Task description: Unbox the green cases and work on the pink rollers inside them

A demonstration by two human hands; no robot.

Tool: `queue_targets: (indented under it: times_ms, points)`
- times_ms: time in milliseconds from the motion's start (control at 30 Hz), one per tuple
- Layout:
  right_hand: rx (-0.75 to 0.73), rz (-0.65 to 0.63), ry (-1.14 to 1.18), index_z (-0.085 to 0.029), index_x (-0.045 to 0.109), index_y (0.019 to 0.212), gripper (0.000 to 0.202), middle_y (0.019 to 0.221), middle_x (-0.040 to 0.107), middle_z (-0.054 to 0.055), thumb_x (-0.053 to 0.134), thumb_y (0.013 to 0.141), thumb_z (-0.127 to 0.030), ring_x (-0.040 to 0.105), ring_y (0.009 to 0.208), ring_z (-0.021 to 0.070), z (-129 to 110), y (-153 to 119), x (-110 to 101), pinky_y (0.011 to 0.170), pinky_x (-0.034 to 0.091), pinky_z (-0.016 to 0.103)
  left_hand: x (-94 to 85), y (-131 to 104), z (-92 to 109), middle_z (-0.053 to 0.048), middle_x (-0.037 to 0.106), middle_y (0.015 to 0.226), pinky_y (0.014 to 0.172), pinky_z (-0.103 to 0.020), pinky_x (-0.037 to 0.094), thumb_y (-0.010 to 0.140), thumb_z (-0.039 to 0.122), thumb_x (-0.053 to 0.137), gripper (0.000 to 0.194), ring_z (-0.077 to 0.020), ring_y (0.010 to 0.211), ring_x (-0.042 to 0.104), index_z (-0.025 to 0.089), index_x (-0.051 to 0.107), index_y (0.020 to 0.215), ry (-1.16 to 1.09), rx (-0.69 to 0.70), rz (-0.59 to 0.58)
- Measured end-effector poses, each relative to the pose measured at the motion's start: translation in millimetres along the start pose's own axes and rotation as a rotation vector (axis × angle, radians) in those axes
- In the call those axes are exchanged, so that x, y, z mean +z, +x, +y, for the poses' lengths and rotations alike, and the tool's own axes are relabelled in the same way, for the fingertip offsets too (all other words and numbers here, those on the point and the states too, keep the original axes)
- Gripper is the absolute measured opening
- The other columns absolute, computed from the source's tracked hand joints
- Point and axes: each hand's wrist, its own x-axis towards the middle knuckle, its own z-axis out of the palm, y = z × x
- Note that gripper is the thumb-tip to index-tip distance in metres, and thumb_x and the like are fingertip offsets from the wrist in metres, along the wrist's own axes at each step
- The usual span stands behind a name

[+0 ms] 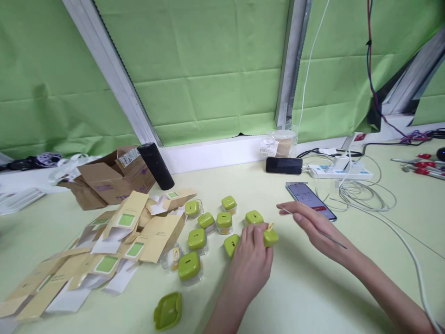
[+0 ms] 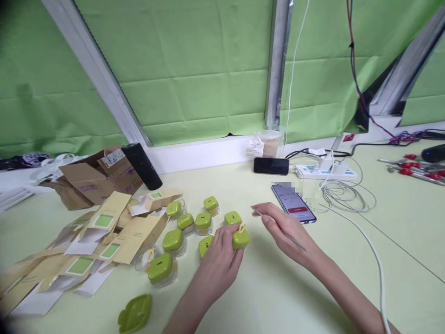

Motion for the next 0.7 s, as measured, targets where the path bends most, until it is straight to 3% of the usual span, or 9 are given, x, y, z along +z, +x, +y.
queue_targets:
  times_ms: [67, 133, 200, 267, 333, 400, 467, 567, 700]
  points:
    - [-0.018, 0.053, 0.034, -0.029, 0.037, 0.133, 0.039, 0.136, 0.047, 0.008, 0.029, 0.096, -0.039, 0.046, 0.123, 0.0229, 1, 3, 2, 0.095, 0.045, 0.04, -5.5, 0, 4, -0.012, 0.05, 0.119, 0.098, -0.044, 0.03, 0.083, 0.024, 0.052, 0.035, -0.0286, 0.116, 0.043, 0.021, 0.047, 0.117, -0.04, -0.014, 0.028]
    - [-0.066, 0.09, 0.061, -0.029, 0.025, 0.14, 0.043, 0.132, 0.046, 0.009, 0.028, 0.097, -0.037, 0.047, 0.122, 0.0214, -2, 7, 4, 0.096, 0.043, 0.039, -10.3, 0, 9, -0.014, 0.047, 0.125, 0.1, -0.044, 0.029, 0.079, 0.032, 0.06, 0.046, -0.0288, 0.119, 0.041, 0.019, 0.042, 0.119, -0.116, -0.073, 0.073]
    - [-0.089, 0.075, 0.064, -0.027, 0.03, 0.137, 0.041, 0.107, 0.056, 0.007, 0.028, 0.098, -0.038, 0.056, 0.101, 0.0186, -11, 10, 6, 0.085, 0.048, 0.035, -13.4, 1, 14, -0.013, 0.047, 0.126, 0.099, -0.042, 0.03, 0.08, 0.04, 0.059, 0.047, -0.0271, 0.117, 0.044, 0.021, 0.039, 0.118, -0.284, -0.168, 0.156]
    - [-0.096, 0.019, 0.063, -0.026, 0.039, 0.13, 0.037, 0.081, 0.052, 0.001, 0.033, 0.096, -0.04, 0.055, 0.073, 0.0148, -25, 14, 7, 0.068, 0.048, 0.028, -14.7, 3, 19, -0.011, 0.051, 0.12, 0.094, -0.038, 0.036, 0.085, 0.046, 0.05, 0.038, -0.0234, 0.108, 0.052, 0.024, 0.037, 0.114, -0.532, -0.273, 0.247]
    - [-0.108, -0.037, 0.076, -0.024, 0.047, 0.123, 0.036, 0.071, 0.044, -0.003, 0.045, 0.092, -0.043, 0.046, 0.061, 0.0123, -39, 19, 9, 0.059, 0.043, 0.025, -14.7, 5, 22, -0.008, 0.055, 0.116, 0.087, -0.034, 0.041, 0.087, 0.048, 0.047, 0.032, -0.0209, 0.102, 0.056, 0.027, 0.036, 0.109, -0.782, -0.315, 0.308]
    - [-0.092, -0.065, 0.133, -0.022, 0.053, 0.116, 0.036, 0.068, 0.04, -0.005, 0.051, 0.088, -0.045, 0.042, 0.059, 0.0114, -49, 26, 14, 0.057, 0.039, 0.024, -14.2, 5, 22, -0.007, 0.056, 0.114, 0.081, -0.031, 0.043, 0.087, 0.046, 0.048, 0.027, -0.0199, 0.102, 0.056, 0.028, 0.037, 0.105, -0.939, -0.283, 0.294]
    - [-0.022, -0.118, 0.246, -0.019, 0.058, 0.107, 0.034, 0.066, 0.041, -0.005, 0.05, 0.088, -0.047, 0.042, 0.059, 0.0111, -55, 35, 18, 0.056, 0.038, 0.024, -14.0, 3, 20, -0.006, 0.058, 0.105, 0.074, -0.029, 0.045, 0.087, 0.043, 0.05, 0.029, -0.0187, 0.094, 0.059, 0.027, 0.037, 0.106, -0.949, -0.25, 0.261]
    - [0.05, -0.242, 0.347, -0.016, 0.061, 0.091, 0.034, 0.065, 0.045, -0.005, 0.059, 0.08, -0.049, 0.039, 0.054, 0.0086, -56, 45, 21, 0.051, 0.034, 0.022, -15.9, -4, 14, -0.004, 0.061, 0.099, 0.074, -0.031, 0.047, 0.079, 0.037, 0.063, 0.047, -0.0172, 0.083, 0.061, 0.025, 0.033, 0.113, -0.817, -0.233, 0.259]
    - [-0.033, -0.334, 0.273, -0.02, 0.065, 0.093, 0.029, 0.073, 0.054, -0.004, 0.067, 0.076, -0.043, 0.034, 0.05, 0.0064, -58, 43, 17, 0.048, 0.03, 0.021, -24.4, -16, 10, -0.007, 0.061, 0.111, 0.091, -0.034, 0.043, 0.073, 0.028, 0.069, 0.041, -0.0211, 0.104, 0.058, 0.022, 0.046, 0.107, -0.64, -0.25, 0.175]
